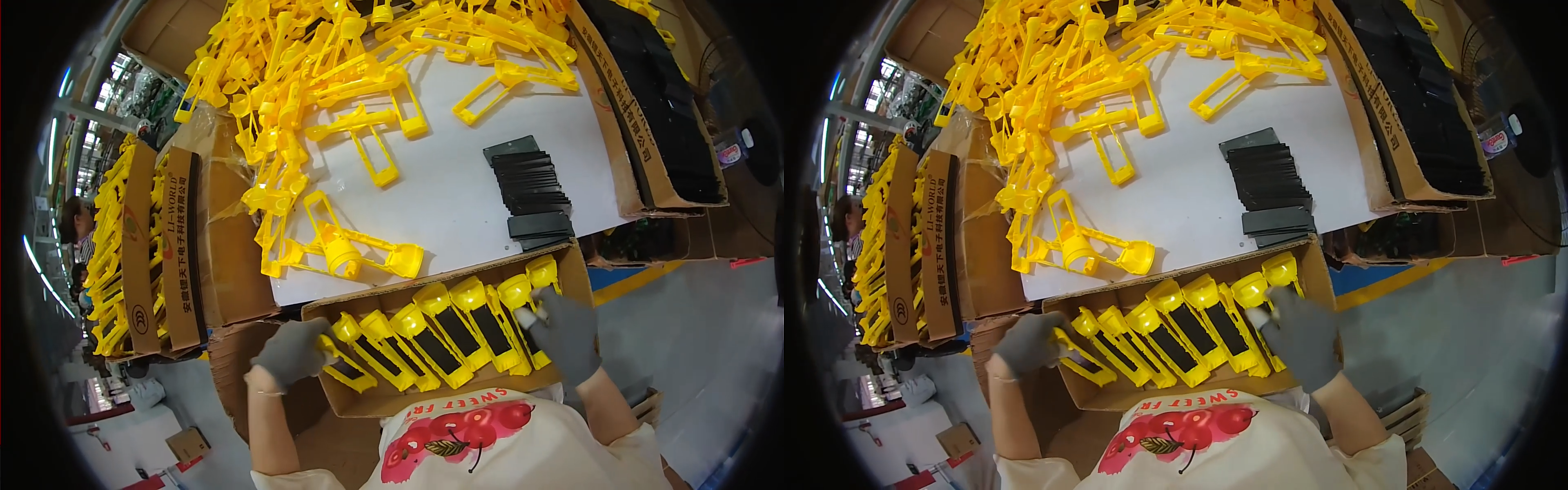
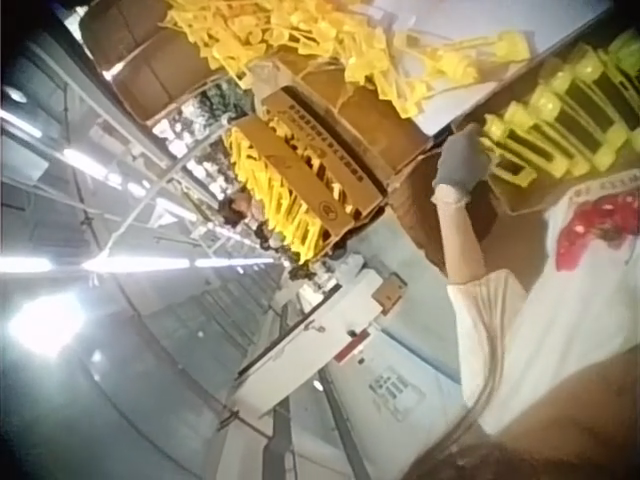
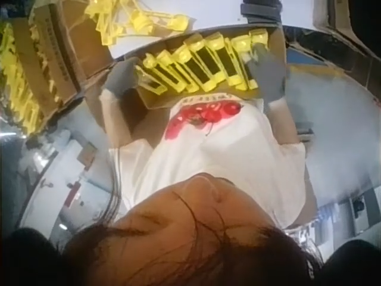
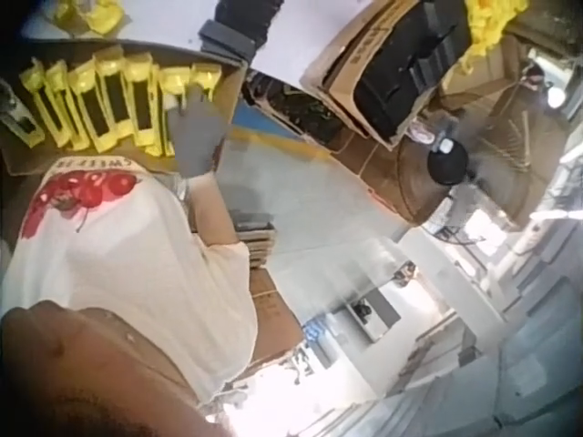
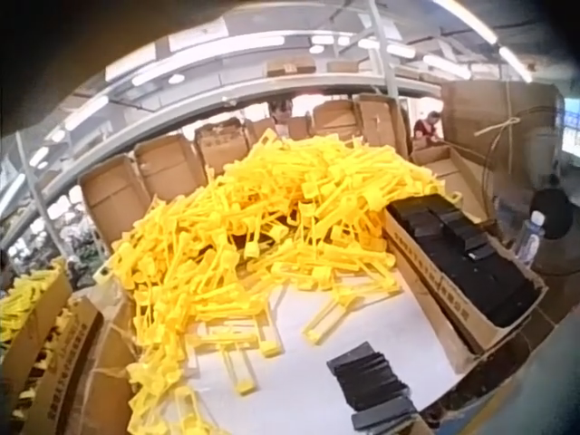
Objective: Assembling black electronic panels into yellow plastic light frames at a factory workbench.
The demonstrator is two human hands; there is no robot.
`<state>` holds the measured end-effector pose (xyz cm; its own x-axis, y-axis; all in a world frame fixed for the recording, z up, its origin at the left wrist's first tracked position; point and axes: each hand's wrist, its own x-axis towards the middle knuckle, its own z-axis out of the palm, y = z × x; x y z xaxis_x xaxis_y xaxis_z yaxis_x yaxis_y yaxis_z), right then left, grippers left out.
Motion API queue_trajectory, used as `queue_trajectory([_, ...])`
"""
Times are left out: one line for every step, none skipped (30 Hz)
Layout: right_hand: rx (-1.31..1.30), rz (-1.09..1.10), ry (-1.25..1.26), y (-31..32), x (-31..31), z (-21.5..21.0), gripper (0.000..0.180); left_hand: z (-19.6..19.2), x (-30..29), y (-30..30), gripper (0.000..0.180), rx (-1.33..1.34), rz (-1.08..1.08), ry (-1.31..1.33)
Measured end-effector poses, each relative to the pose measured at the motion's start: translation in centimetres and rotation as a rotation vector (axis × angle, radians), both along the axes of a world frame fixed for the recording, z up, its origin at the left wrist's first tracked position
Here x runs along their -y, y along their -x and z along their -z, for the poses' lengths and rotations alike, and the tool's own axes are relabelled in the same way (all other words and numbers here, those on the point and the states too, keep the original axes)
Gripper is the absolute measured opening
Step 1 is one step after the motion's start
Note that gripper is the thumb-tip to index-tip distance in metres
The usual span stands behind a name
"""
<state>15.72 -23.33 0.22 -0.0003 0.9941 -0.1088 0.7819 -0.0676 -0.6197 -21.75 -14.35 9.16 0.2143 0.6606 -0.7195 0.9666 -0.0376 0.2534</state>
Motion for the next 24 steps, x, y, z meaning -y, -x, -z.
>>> queue_trajectory([0.127,0.067,-0.081,-0.3,-0.8,0.1,0.035,1.3,0.5,-0.3,0.039,-0.096,0.075,-0.109])
queue_trajectory([0.257,0.138,-0.159,-0.7,-1.2,0.1,0.034,2.6,1.1,-0.9,0.045,-0.189,0.155,-0.217])
queue_trajectory([0.303,0.105,-0.054,-1.1,-1.1,0.1,0.037,4.6,1.7,-0.7,0.057,-0.198,0.115,-0.241])
queue_trajectory([0.312,0.118,-0.052,-1.1,-0.7,0.4,0.037,5.4,1.8,-1.1,0.057,-0.188,0.127,-0.242])
queue_trajectory([0.370,0.063,0.094,-1.0,-0.2,1.0,0.037,5.9,1.9,-1.4,0.057,-0.193,0.124,-0.276])
queue_trajectory([0.424,0.006,0.242,-0.8,0.3,1.3,0.038,6.3,1.9,-1.9,0.057,-0.198,0.119,-0.308])
queue_trajectory([0.413,0.030,0.268,-0.1,0.3,1.1,0.038,5.9,2.0,-2.3,0.055,-0.098,0.085,-0.337])
queue_trajectory([0.411,0.030,0.264,-0.2,0.6,1.3,0.038,6.6,2.4,-2.6,0.055,-0.017,0.041,-0.377])
queue_trajectory([0.406,0.040,0.261,-0.4,0.9,1.7,0.038,7.3,2.7,-3.0,0.054,0.065,-0.003,-0.417])
queue_trajectory([0.399,0.052,0.261,-0.5,1.0,1.9,0.037,6.8,2.6,-3.8,0.051,0.089,-0.023,-0.389])
queue_trajectory([0.396,0.051,0.259,-0.4,0.9,1.9,0.037,6.9,2.5,-3.8,0.051,0.086,-0.024,-0.391])
queue_trajectory([0.383,0.054,0.261,-0.3,0.7,1.8,0.038,7.2,2.5,-3.7,0.052,0.160,-0.046,-0.406])
queue_trajectory([0.374,0.064,0.266,-0.5,0.6,1.6,0.038,7.5,2.3,-3.8,0.054,0.240,-0.063,-0.418])
queue_trajectory([0.378,0.072,0.266,-0.5,0.5,1.4,0.038,7.1,2.1,-4.0,0.054,0.247,-0.057,-0.419])
queue_trajectory([0.342,0.020,0.255,-0.5,0.2,1.1,0.039,6.0,1.9,-4.0,0.055,0.230,-0.052,-0.402])
queue_trajectory([0.312,-0.026,0.244,-0.9,0.1,0.7,0.040,5.0,1.7,-4.2,0.056,0.220,-0.043,-0.384])
queue_trajectory([0.338,-0.019,0.215,-1.5,0.0,0.4,0.036,4.2,1.8,-3.5,0.051,0.188,0.031,-0.506])
queue_trajectory([0.349,-0.003,0.210,-2.3,-0.5,-0.4,0.036,3.7,1.6,-2.1,0.048,0.198,0.011,-0.532])
queue_trajectory([0.248,0.022,0.086,-3.1,-1.6,-1.7,0.030,2.9,1.7,-1.1,0.045,0.202,-0.021,-0.560])
queue_trajectory([0.147,0.047,-0.032,-3.8,-2.9,-2.5,0.024,1.3,1.0,-1.9,0.045,0.206,-0.071,-0.615])
queue_trajectory([0.120,0.083,-0.076,-4.3,-4.5,-3.4,0.022,0.7,-0.2,-3.2,0.049,0.205,-0.083,-0.702])
queue_trajectory([0.088,0.116,-0.121,-4.9,-6.3,-4.0,0.019,0.6,-1.7,-4.4,0.053,0.198,-0.097,-0.789])
queue_trajectory([0.120,0.075,-0.201,-5.7,-7.9,-3.9,0.017,0.7,-3.3,-5.3,0.061,0.117,0.060,-0.902])
queue_trajectory([0.148,0.033,-0.282,-6.4,-9.2,-3.2,0.016,1.2,-4.6,-5.8,0.062,0.076,0.125,-0.899])
